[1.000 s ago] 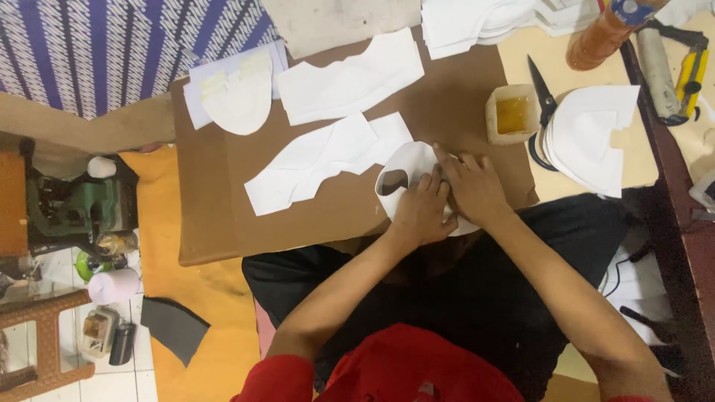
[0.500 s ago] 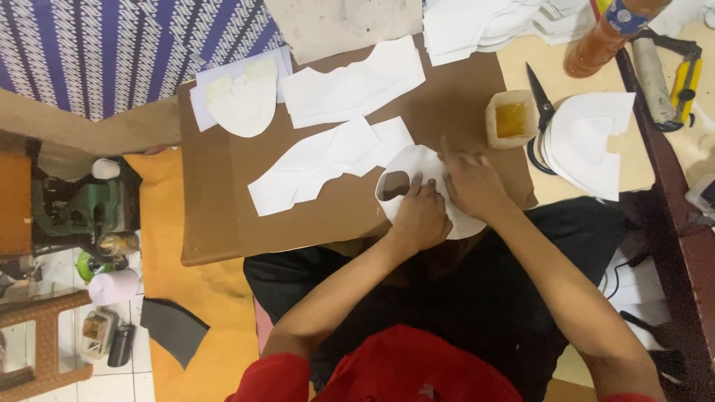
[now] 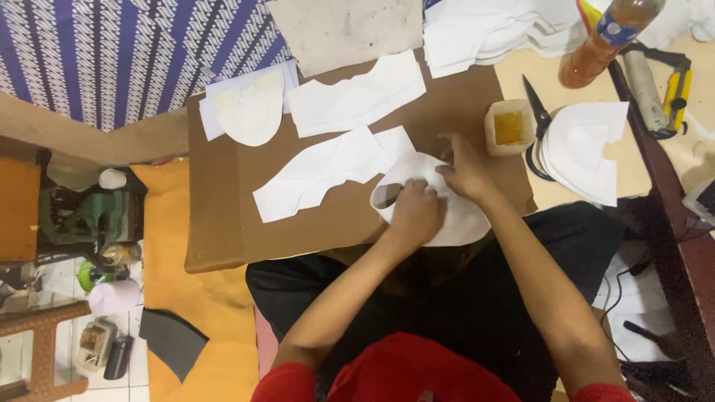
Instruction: The person assembles white mask-like pieces by hand. They pick up two pieces, align them, and press the edges together to form a single unit. The person repeats this process with additional pieces, stacking the completed units on the table.
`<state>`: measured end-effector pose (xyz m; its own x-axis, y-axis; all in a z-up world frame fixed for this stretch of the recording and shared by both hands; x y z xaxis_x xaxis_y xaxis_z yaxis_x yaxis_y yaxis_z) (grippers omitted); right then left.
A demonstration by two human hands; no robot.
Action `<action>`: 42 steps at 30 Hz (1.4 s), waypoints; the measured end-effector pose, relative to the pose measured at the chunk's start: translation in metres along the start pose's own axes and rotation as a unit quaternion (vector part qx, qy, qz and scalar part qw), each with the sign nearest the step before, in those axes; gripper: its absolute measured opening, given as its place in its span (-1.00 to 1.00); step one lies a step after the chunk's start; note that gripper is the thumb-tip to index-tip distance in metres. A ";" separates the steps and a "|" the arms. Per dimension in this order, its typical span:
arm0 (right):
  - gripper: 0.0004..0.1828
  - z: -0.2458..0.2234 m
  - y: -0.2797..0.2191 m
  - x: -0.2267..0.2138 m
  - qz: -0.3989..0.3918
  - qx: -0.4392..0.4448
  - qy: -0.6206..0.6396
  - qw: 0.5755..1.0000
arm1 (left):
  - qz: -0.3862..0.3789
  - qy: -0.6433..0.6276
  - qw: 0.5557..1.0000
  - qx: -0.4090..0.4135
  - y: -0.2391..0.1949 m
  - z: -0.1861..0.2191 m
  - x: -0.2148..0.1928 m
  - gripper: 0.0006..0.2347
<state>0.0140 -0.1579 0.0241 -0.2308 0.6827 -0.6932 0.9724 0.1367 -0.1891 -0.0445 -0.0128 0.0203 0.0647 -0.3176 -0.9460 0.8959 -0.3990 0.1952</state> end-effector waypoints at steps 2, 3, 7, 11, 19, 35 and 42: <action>-0.29 -0.048 -0.025 -0.032 0.011 -0.032 0.098 0.995 | 0.023 -0.027 0.999 -0.026 0.018 -0.007 -0.046 -0.74; -0.33 -0.072 -0.038 -0.047 0.019 -0.064 0.195 0.978 | 0.044 -0.055 0.996 -0.054 0.025 -0.011 -0.069 -0.72; -0.42 -0.123 -0.055 -0.089 -0.040 -0.141 0.309 0.940 | -0.085 -0.064 0.994 -0.001 0.045 -0.021 -0.157 -0.15; -0.24 -0.159 -0.069 -0.116 0.026 -0.166 0.239 0.956 | -0.256 -0.373 0.889 -0.077 0.048 -0.030 -0.179 -0.53; -0.22 -0.033 -0.057 -0.058 0.142 -0.071 0.409 0.899 | -0.145 -0.851 0.450 -0.227 -0.008 -0.086 -0.084 -0.69; -0.48 -0.088 -0.083 -0.045 -0.012 0.037 0.477 0.878 | -0.212 -0.803 0.532 -0.167 -0.034 -0.063 -0.123 -0.59; -0.49 -0.126 -0.101 -0.060 -0.030 0.010 0.467 0.884 | -0.168 -0.749 0.618 -0.170 -0.018 -0.080 -0.106 -0.36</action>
<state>-0.0660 -0.1222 0.1725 -0.1441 0.9706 0.1927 0.9561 0.1868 -0.2259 -0.0321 0.0967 0.0969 -0.4009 -0.8082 0.4315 0.8057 -0.5351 -0.2538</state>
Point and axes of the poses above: each hand's wrist, its own y-axis towards the middle knuckle, its own x-axis out of the palm, z = x × y, the point moved 3 cm from there along y, towards the middle knuckle, and after that the axes turned 8 degrees about -x, right-handed, at the moved point
